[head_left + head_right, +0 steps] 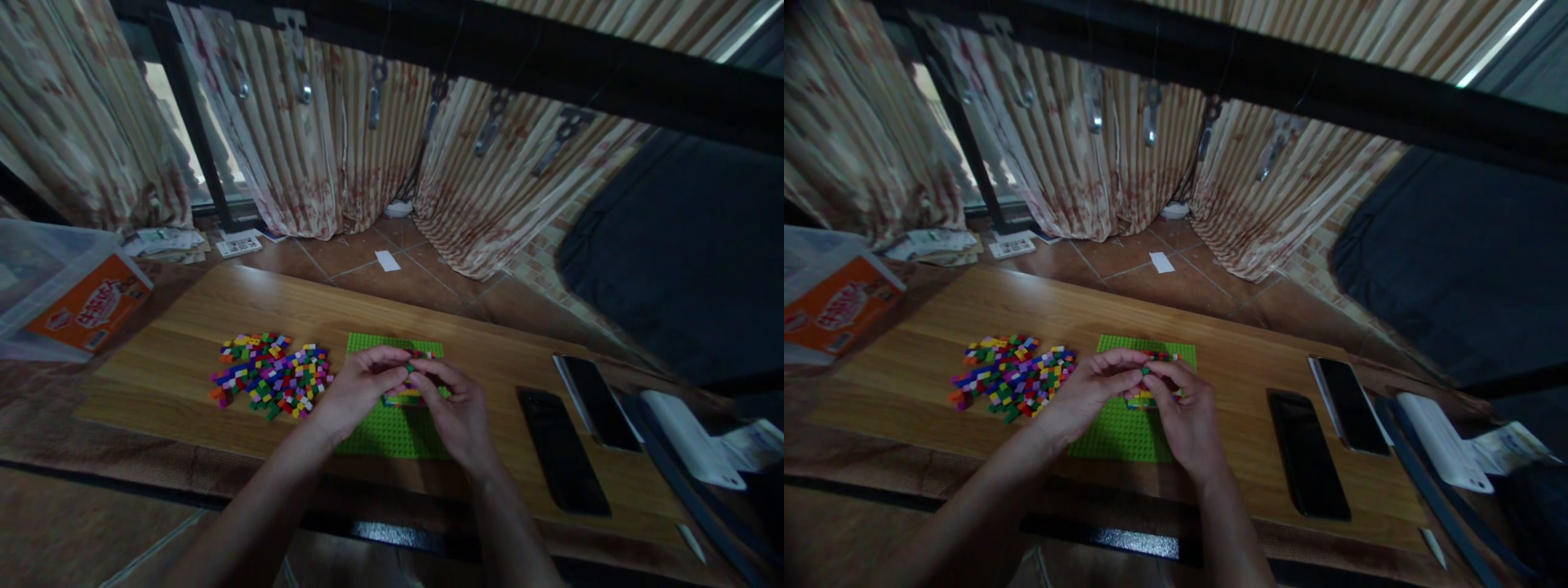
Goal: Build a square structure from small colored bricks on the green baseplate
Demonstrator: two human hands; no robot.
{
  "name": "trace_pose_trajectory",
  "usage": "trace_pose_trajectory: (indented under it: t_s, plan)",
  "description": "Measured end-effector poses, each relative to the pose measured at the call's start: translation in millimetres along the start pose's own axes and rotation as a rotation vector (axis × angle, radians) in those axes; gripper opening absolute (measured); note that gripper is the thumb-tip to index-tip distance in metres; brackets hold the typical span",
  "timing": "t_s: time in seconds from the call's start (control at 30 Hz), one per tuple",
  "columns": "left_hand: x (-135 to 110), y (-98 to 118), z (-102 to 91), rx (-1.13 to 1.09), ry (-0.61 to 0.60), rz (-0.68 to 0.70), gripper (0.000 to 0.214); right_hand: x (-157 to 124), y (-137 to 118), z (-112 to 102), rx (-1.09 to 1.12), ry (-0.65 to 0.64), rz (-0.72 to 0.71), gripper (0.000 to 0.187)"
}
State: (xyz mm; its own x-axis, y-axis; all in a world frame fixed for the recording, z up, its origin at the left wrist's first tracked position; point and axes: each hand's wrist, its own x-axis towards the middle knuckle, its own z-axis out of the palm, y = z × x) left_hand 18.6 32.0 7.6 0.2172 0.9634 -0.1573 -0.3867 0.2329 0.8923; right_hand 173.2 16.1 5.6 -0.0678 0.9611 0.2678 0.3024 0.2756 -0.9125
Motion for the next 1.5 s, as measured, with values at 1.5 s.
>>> trace_pose_trajectory:
  t_s: [1.5]
  plan:
    - [9, -12, -17.1, 0.936, 0.119, 0.107, 0.029, 12, 32, -28, -0.011, 0.181, 0.322, 0.019]
